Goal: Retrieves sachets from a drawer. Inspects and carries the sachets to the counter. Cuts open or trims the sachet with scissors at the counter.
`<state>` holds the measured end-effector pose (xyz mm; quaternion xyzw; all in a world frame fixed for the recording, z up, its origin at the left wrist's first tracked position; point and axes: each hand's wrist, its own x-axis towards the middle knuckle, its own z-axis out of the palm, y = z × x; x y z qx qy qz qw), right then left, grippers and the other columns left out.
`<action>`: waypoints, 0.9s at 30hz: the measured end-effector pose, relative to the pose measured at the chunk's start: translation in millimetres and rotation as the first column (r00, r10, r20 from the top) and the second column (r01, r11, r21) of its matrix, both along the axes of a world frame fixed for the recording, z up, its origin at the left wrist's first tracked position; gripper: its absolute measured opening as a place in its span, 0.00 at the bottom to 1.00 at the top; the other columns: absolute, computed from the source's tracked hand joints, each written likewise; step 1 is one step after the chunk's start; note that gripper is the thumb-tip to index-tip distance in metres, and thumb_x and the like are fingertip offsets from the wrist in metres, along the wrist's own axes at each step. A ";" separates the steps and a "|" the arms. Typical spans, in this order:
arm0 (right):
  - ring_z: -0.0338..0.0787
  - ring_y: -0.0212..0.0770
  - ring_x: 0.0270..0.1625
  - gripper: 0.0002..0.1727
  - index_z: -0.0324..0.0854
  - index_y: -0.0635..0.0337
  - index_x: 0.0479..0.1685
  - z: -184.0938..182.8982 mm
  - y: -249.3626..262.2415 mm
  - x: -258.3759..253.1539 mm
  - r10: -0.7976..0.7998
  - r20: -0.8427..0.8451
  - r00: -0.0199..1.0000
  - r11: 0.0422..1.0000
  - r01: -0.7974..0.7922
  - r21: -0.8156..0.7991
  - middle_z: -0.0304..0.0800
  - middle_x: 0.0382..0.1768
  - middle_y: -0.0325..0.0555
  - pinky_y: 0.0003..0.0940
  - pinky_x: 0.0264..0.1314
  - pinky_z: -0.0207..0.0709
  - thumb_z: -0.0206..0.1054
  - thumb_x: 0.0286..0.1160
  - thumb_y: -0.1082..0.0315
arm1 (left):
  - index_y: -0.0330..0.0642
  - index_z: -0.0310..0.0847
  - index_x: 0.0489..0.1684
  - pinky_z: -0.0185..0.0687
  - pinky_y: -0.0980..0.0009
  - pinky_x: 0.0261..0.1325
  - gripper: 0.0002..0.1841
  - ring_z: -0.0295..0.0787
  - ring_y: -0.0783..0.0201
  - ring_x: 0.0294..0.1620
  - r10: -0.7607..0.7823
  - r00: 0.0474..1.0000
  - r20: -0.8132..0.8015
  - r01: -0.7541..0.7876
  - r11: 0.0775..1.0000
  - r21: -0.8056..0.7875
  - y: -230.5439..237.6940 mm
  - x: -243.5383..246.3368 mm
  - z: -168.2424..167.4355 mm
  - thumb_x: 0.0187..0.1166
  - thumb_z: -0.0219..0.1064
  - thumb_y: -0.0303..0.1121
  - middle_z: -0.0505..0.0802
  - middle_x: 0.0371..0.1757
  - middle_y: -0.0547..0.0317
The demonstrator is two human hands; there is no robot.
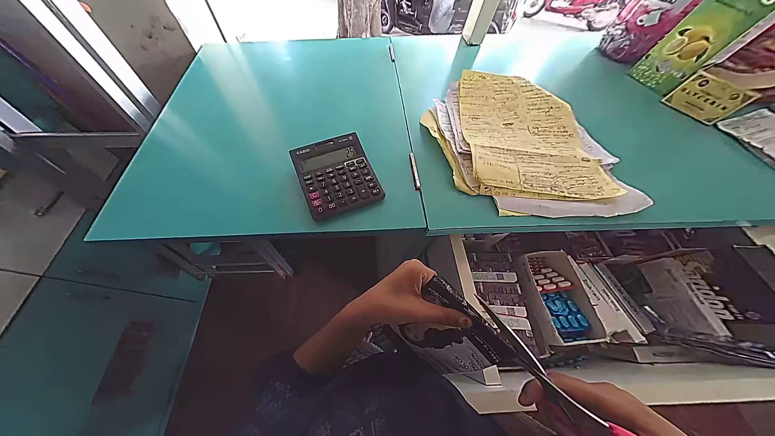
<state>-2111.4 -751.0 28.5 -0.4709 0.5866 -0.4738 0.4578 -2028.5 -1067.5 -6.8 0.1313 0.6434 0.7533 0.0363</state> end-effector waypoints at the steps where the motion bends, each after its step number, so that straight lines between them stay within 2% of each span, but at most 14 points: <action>1: 0.78 0.20 0.31 0.50 0.81 0.57 0.63 0.2 0.2 -0.2 -0.012 0.003 1.000 1.000 0.012 0.002 0.79 0.29 0.31 0.15 0.33 0.71 0.59 0.63 0.18 | 0.37 0.89 0.33 0.78 0.86 0.24 0.03 0.82 0.86 0.20 0.003 1.000 0.006 -0.003 1.000 -0.005 0.1 -0.6 0.5 0.70 0.77 0.25 0.91 0.23 0.71; 6: 0.78 0.17 0.29 0.43 0.84 0.53 0.58 0.1 0.3 0.6 -0.080 0.056 0.995 0.997 0.079 0.020 0.80 0.28 0.25 0.14 0.31 0.71 0.65 0.63 0.22 | 0.39 0.88 0.30 0.77 0.86 0.20 0.04 0.82 0.85 0.17 0.020 0.998 0.052 -0.021 1.000 0.010 0.3 -2.1 2.1 0.70 0.77 0.24 0.91 0.21 0.70; 11: 0.80 0.16 0.27 0.33 0.87 0.48 0.59 1.4 1.5 4.1 -0.155 0.109 0.982 0.987 0.149 0.066 0.84 0.27 0.21 0.13 0.29 0.73 0.73 0.65 0.32 | 0.40 0.88 0.29 0.75 0.87 0.17 0.04 0.80 0.86 0.15 0.006 0.996 0.093 -0.007 1.000 0.013 -1.2 -3.4 5.0 0.69 0.77 0.25 0.90 0.19 0.72; 15: 0.80 0.15 0.26 0.28 0.89 0.47 0.56 2.5 0.7 9.9 -0.231 0.094 0.968 0.970 0.222 0.096 0.86 0.27 0.20 0.14 0.28 0.73 0.76 0.66 0.38 | 0.39 0.88 0.30 0.75 0.87 0.18 0.03 0.80 0.85 0.15 0.007 0.996 0.085 -0.009 1.000 0.028 -3.1 -4.3 5.6 0.69 0.77 0.24 0.90 0.20 0.71; 18: 0.81 0.15 0.27 0.26 0.89 0.46 0.58 -1.5 2.8 11.1 -0.240 0.098 0.966 0.969 0.233 0.077 0.87 0.29 0.19 0.13 0.29 0.74 0.77 0.68 0.41 | 0.39 0.87 0.29 0.75 0.86 0.18 0.04 0.80 0.85 0.15 -0.005 0.998 0.066 0.003 0.999 0.038 -3.6 -5.2 3.8 0.68 0.77 0.24 0.90 0.20 0.71; 21: 0.81 0.16 0.28 0.27 0.88 0.45 0.60 -5.7 2.9 11.8 -0.235 0.129 0.964 0.972 0.228 0.065 0.87 0.29 0.20 0.14 0.30 0.75 0.76 0.68 0.39 | 0.39 0.87 0.30 0.76 0.86 0.19 0.04 0.81 0.84 0.16 -0.022 0.999 0.045 0.020 0.998 0.052 -4.2 -6.0 1.8 0.68 0.77 0.23 0.91 0.21 0.70; 25: 0.79 0.17 0.27 0.36 0.87 0.47 0.61 -10.3 0.4 13.8 -0.226 0.170 0.959 0.974 0.225 0.023 0.84 0.28 0.22 0.14 0.29 0.72 0.70 0.66 0.28 | 0.38 0.87 0.33 0.80 0.85 0.22 0.04 0.84 0.83 0.19 -0.023 0.999 0.044 0.020 0.997 0.072 -3.5 -6.5 0.5 0.67 0.77 0.22 0.92 0.24 0.69; 27: 0.80 0.17 0.28 0.36 0.86 0.48 0.60 -9.0 -0.1 13.3 -0.228 0.146 0.963 0.974 0.227 0.024 0.85 0.29 0.22 0.14 0.29 0.72 0.71 0.65 0.29 | 0.37 0.88 0.34 0.81 0.85 0.25 0.05 0.86 0.83 0.22 -0.025 0.999 0.022 0.023 0.996 0.086 -3.1 -7.9 -3.2 0.67 0.77 0.22 0.93 0.26 0.68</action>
